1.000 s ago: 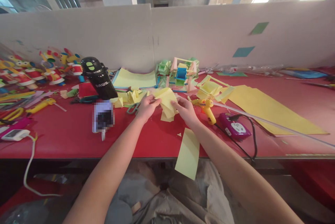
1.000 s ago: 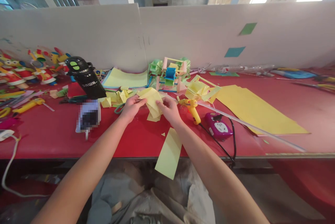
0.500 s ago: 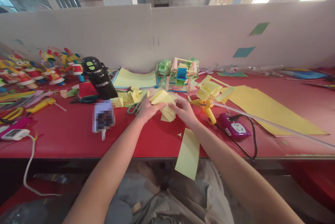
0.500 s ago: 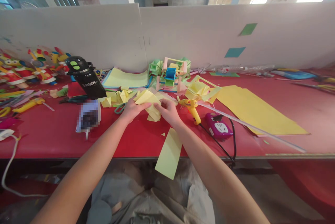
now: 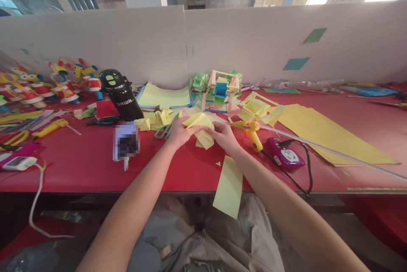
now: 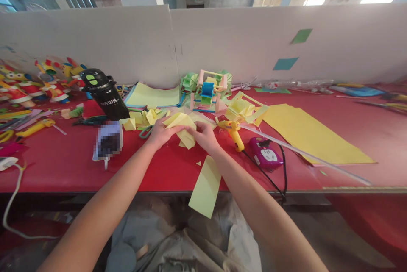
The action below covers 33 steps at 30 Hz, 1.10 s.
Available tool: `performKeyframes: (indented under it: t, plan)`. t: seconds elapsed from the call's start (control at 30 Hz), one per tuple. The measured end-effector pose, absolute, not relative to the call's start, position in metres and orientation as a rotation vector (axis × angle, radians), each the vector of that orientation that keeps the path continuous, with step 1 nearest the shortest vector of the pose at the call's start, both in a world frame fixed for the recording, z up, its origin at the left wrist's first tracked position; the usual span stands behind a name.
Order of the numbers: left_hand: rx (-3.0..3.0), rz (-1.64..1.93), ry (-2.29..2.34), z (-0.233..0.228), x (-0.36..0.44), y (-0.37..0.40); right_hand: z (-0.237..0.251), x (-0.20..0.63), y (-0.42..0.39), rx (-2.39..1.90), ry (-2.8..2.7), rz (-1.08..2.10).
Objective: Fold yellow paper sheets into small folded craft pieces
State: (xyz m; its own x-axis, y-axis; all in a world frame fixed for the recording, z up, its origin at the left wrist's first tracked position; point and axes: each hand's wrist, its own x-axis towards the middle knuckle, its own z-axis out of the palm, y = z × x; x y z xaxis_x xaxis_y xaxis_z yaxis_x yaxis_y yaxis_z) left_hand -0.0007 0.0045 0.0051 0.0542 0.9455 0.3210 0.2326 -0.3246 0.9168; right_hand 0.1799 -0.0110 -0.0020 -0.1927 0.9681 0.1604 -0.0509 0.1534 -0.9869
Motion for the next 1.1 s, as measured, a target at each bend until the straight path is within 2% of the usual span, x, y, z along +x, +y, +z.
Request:
performKeyframes:
  t: [0.57, 1.1]
  plan:
    - [1.555, 1.279, 1.140, 0.0066, -0.0041, 0.0064, 0.0011, 0.1813, -0.0106, -1.004, -1.403, 1.087]
    - [1.579, 1.265, 1.148, 0.0066, -0.0053, 0.0050, -0.0016, 0.1822, -0.0087, -1.002, -1.405, 1.114]
